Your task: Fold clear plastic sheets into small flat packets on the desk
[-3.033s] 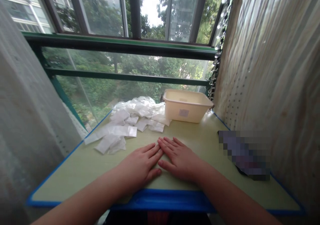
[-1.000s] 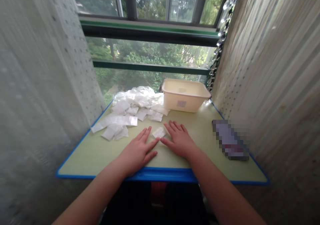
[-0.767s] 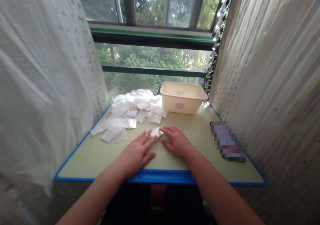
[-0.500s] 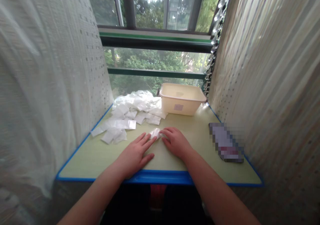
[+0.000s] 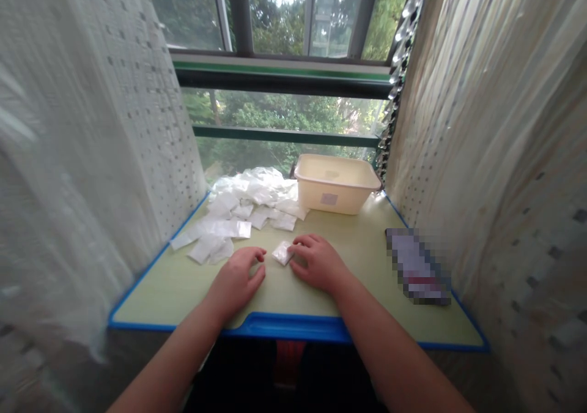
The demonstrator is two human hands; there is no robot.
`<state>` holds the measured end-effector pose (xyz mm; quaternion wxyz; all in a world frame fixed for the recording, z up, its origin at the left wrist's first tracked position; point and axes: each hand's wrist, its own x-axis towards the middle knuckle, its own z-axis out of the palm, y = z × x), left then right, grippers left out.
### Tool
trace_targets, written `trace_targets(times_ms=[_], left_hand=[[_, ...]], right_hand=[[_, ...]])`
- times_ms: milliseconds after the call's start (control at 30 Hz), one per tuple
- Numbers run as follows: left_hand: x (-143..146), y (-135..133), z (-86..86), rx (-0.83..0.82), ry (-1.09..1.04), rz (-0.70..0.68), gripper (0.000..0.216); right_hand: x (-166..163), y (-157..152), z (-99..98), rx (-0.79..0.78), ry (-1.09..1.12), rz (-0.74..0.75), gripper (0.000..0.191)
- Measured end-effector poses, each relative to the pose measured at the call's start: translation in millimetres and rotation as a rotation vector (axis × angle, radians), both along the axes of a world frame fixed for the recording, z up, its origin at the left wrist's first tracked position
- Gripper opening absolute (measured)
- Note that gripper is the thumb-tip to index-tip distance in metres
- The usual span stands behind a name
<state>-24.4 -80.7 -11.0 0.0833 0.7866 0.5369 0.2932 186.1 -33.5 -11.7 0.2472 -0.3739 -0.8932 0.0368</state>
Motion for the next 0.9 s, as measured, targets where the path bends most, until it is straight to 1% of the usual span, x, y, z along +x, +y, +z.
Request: trace_targets(times_ms=[67,133,233,333,400,433,500,567,700,900], left_hand=[[0.9,2.9,-0.6,0.052,0.043,0.041,0.016],[3.5,6.0,-1.7,0.092,0.112,0.047,0.02],[8.7,10.2,-2.1,0.092,0.174,0.051,0.025],[13.2,13.4,0.3,0.098,0.163,0.045,0.033],[15.3,15.2,2.1,0.146,0.15,0.001,0.042],[16.0,16.1,2.5,0.171,0.153,-0.043,0.042],[16.5,17.6,1.4,0.201,0.175,-0.142,0.032],[16.2,18.6,-1.6,0.211,0.204,-0.195,0.024],[15.8,17.7,-5.6,0.233,0.242,-0.199,0.024],[17.7,14.0,-1.0,0.198,0.213,-0.173,0.021]], right_hand=[[-0.1,0.6,-0.3,-0.004,0.001,0.0,0.025],[-0.3,1.2,-0.4,-0.005,0.005,0.003,0.024],[-0.5,2.0,-0.3,-0.008,0.012,0.013,0.024],[-0.5,1.9,0.2,-0.012,0.019,0.018,0.024],[-0.5,1.6,0.3,-0.011,0.027,0.022,0.024],[-0.4,1.5,0.2,-0.009,0.032,0.023,0.024],[-0.3,1.8,-0.5,-0.007,0.043,0.024,0.023],[0.4,2.9,-1.7,-0.009,0.053,0.026,0.022],[4.2,6.4,-3.4,-0.017,0.07,0.05,0.021],[4.7,9.5,-4.4,0.006,0.011,0.085,0.022]])
